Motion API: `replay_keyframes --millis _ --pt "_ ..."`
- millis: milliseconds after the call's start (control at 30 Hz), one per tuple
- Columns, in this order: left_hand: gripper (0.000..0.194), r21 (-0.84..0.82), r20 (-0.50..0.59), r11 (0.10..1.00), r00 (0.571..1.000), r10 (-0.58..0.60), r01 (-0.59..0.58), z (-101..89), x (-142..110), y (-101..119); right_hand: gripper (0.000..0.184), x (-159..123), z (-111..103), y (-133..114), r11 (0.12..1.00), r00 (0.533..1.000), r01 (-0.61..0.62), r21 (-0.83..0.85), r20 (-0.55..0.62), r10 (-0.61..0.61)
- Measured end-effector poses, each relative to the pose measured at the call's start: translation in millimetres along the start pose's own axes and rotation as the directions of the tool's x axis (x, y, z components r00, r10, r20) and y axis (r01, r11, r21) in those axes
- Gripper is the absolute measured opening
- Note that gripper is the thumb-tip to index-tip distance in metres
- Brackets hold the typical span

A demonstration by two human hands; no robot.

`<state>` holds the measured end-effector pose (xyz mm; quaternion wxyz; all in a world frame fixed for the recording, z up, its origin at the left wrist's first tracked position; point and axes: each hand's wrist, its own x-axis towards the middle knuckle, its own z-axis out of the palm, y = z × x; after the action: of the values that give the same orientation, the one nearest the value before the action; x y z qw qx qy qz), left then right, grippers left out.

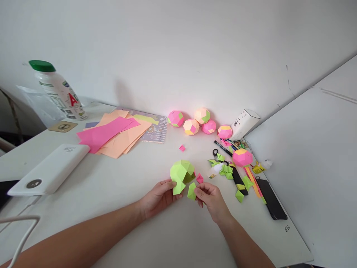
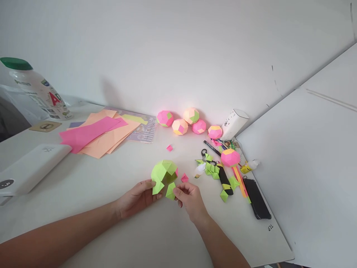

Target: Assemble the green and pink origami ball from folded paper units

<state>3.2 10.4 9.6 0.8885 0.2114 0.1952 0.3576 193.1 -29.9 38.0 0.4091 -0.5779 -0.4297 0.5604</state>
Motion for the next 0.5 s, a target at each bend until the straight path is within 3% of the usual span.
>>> replay_keyframes --millis 500 --pt "0.015 0.113 -0.023 0.993 1.000 0.020 -0.017 -3.1 -0.3 -3.6 0.029 -1.6 5.5 6.7 0.988 0.998 -0.053 0.142 0.046 0.047"
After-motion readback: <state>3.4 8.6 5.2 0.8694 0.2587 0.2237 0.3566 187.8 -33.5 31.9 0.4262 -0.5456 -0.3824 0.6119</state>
